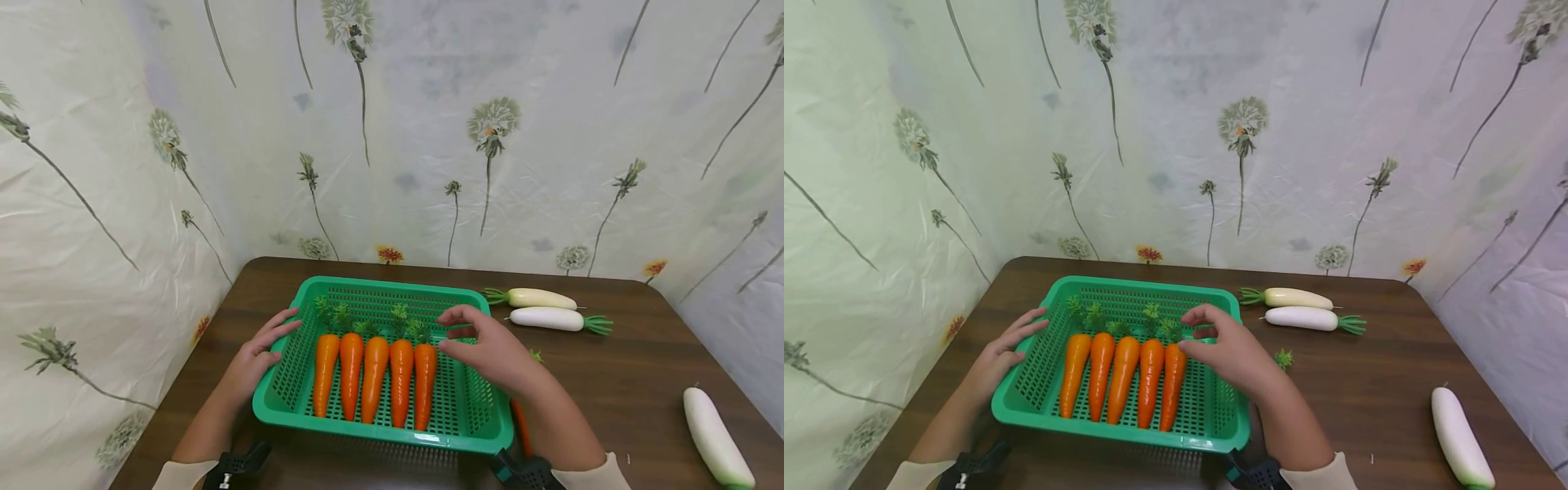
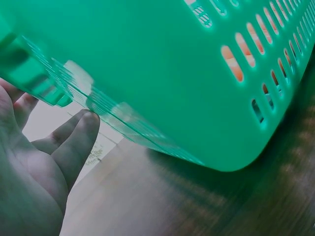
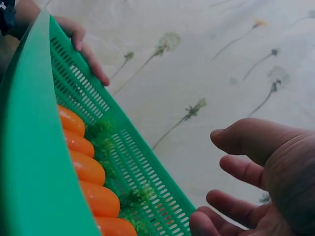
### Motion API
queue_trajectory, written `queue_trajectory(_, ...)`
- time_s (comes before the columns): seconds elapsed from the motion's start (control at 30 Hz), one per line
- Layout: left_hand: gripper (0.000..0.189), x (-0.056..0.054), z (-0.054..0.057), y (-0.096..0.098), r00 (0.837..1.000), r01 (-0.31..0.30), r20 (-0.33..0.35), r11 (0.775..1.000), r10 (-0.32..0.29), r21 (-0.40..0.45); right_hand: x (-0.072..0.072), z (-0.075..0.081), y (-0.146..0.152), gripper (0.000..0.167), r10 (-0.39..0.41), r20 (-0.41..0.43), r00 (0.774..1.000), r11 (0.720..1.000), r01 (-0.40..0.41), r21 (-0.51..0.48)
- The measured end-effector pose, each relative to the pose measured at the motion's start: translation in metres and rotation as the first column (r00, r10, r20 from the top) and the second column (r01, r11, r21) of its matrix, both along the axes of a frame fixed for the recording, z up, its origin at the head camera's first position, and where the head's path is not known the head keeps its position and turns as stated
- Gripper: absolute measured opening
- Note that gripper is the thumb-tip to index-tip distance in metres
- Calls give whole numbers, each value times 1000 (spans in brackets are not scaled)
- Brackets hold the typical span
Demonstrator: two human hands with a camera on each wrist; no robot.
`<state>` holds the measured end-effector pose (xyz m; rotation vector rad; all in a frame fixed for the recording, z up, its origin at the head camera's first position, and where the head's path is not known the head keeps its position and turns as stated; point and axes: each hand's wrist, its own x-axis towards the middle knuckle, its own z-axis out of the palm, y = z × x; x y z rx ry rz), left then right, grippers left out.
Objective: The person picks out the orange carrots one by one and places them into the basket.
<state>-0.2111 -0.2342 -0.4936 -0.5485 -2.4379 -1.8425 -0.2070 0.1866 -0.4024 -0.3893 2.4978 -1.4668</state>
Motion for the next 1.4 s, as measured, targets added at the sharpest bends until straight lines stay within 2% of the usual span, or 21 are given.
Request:
queue_trajectory(0.2, 53, 0, -1, 0, 1000, -3, 4, 1000, 3, 0, 6, -3, 9, 37, -55, -21, 998, 993, 53, -106)
queue_trajectory(0.37, 53, -1, -2, -1, 1000, 4, -21, 1000, -4, 3, 9, -6, 17, 37, -121, -17, 992, 965, 114, -235)
queue_trajectory(0.6, 54, -2, -1, -2, 1000, 6, -30, 1000, -6, -10, 13, -11, 29, 38, -219, -25, 975, 935, 203, -291)
queue_trajectory(0.8, 54, -2, -2, 0, 1000, 12, -14, 1000, -12, 2, 16, -17, 39, 39, -293, -32, 956, 922, 273, -275)
queue_trajectory(1.0, 54, -1, -3, -2, 999, 18, -48, 1000, -18, 0, 17, -23, 48, 42, -318, -29, 948, 923, 303, -237)
queue_trajectory(1.17, 55, -2, -5, -2, 999, 19, -49, 1000, -19, 8, 17, -31, 58, 44, -342, -17, 940, 922, 332, -197)
queue_trajectory(1.4, 55, -3, -6, -2, 999, 22, -32, 999, -21, 30, 23, -39, 70, 47, -320, -2, 947, 943, 318, -95)
